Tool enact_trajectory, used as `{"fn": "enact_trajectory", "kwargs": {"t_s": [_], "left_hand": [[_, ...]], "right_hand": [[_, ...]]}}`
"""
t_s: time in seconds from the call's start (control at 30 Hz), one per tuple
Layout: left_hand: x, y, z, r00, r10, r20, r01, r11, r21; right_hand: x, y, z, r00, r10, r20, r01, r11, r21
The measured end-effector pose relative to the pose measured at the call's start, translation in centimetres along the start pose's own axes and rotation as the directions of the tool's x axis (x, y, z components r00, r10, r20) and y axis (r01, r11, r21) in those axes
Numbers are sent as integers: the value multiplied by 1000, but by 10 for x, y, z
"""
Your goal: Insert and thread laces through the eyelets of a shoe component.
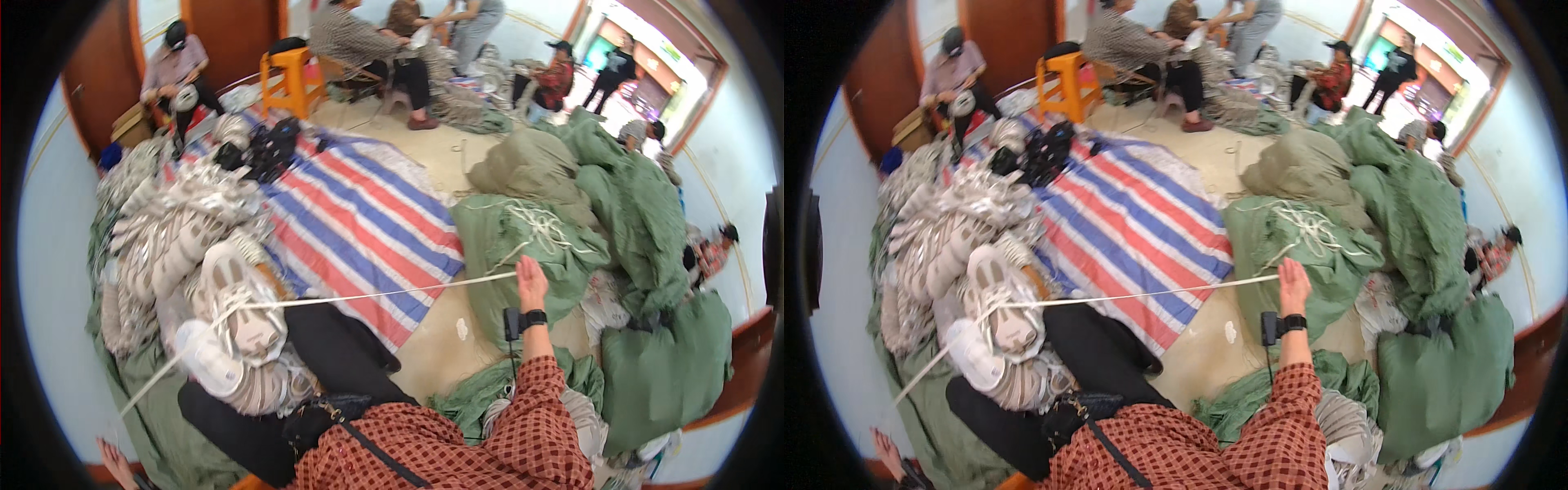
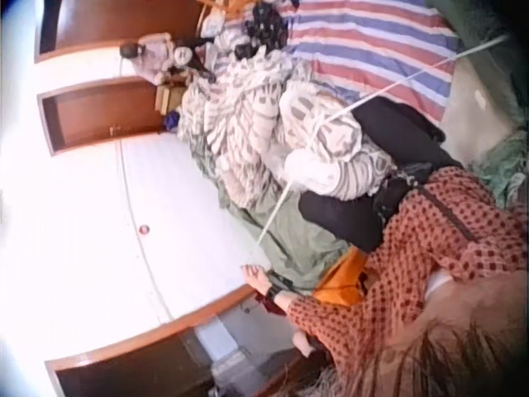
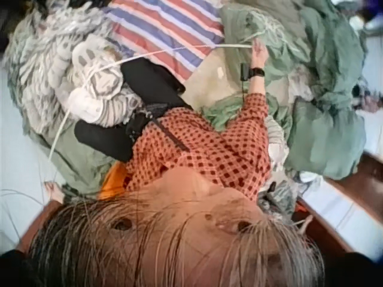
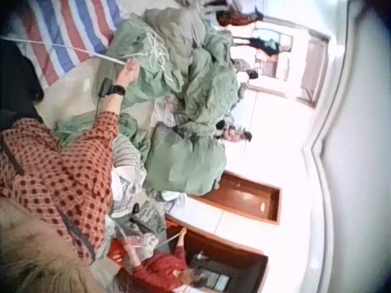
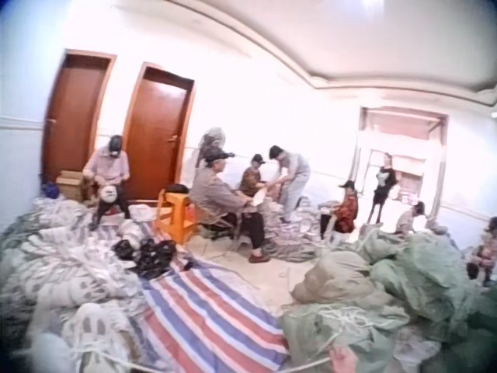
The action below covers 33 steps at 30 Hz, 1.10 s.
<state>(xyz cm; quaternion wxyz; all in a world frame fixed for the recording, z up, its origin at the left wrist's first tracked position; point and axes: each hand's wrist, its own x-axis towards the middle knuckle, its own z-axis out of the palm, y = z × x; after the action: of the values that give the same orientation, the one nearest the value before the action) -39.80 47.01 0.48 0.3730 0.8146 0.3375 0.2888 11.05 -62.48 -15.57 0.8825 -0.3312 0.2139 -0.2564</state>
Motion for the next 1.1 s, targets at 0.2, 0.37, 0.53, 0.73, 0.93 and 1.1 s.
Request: {"fn": "enact_trajectory", "kwargs": {"t_s": [0.2,0.37,0.53,0.73,0.93,1.1], "left_hand": [[-7,-1,-16,999,-23,34,36,890,-455],[-13,11,-9,804,-519,-290,13,503,-864],[-22,68,30,890,-334,-309,86,790,-607],[-74,265,317,977,-111,181,136,981,-136],[-96,322,414,881,288,374,-258,957,-130],[-94,334,453,889,290,355,-273,957,-97]], "right_hand": [[-46,26,50,920,311,237,-137,824,-550],[-157,111,168,624,487,611,344,531,-775],[-252,186,263,282,584,761,301,699,-648],[-287,237,295,297,542,787,395,680,-617],[-301,214,322,46,381,923,819,515,-253],[-298,229,322,-24,332,943,813,555,-175]]}}
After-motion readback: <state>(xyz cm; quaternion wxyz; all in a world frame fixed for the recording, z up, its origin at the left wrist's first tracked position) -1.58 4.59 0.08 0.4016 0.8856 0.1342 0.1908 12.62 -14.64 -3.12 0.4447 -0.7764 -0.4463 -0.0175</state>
